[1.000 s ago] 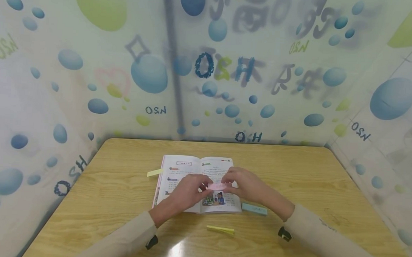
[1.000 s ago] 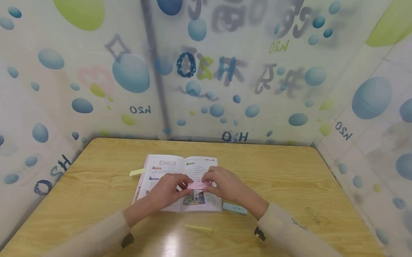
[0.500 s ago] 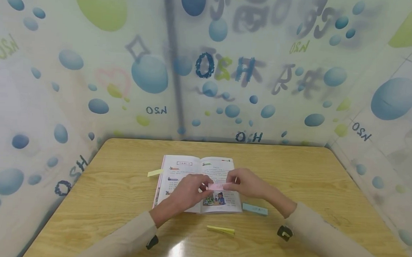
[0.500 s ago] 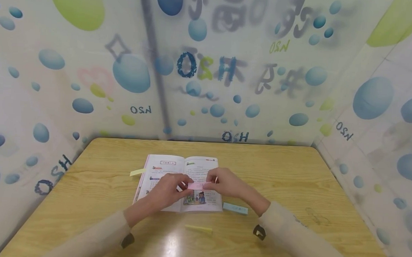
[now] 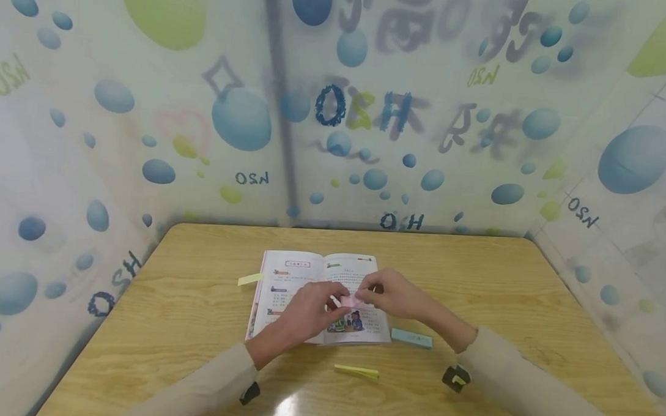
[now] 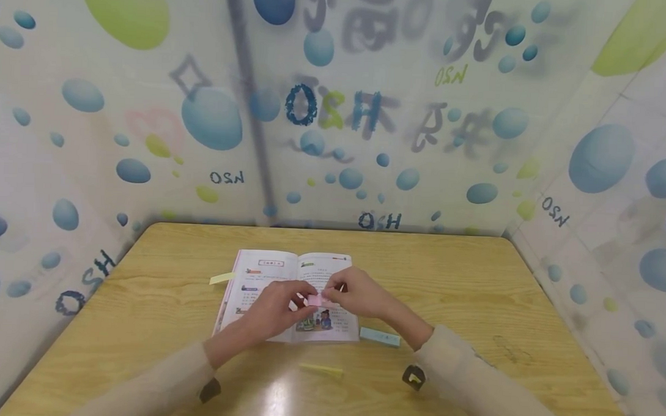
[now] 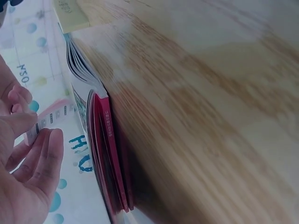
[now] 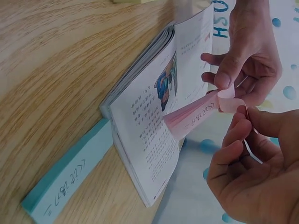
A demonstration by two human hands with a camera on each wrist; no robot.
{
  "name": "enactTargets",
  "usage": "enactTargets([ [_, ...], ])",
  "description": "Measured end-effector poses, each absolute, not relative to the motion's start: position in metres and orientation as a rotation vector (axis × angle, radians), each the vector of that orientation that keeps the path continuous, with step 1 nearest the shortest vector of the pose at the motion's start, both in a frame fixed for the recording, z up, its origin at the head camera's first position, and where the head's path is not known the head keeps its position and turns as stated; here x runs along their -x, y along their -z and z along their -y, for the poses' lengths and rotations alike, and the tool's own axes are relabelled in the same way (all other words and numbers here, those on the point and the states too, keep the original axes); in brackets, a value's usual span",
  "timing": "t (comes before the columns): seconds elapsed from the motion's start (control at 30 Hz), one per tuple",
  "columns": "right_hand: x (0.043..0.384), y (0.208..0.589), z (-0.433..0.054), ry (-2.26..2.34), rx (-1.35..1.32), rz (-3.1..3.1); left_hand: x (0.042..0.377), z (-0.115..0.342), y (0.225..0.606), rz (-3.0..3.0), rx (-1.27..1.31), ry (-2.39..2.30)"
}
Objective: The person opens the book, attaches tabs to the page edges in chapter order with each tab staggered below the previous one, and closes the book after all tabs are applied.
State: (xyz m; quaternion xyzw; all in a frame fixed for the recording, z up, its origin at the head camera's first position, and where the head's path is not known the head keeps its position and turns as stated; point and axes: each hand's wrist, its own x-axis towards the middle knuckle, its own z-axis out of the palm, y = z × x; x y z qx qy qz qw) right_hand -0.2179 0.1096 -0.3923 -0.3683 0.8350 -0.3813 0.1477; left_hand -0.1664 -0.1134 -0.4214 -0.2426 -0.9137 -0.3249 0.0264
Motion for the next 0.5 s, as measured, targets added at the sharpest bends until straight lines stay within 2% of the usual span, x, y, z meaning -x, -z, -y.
enactTargets([
  [0.5, 0.2119, 0.3866, -0.0989, 1.11, 1.042, -2.409, 0.1677, 0.1093, 0.4239, 2.801, 0.725, 0.981],
])
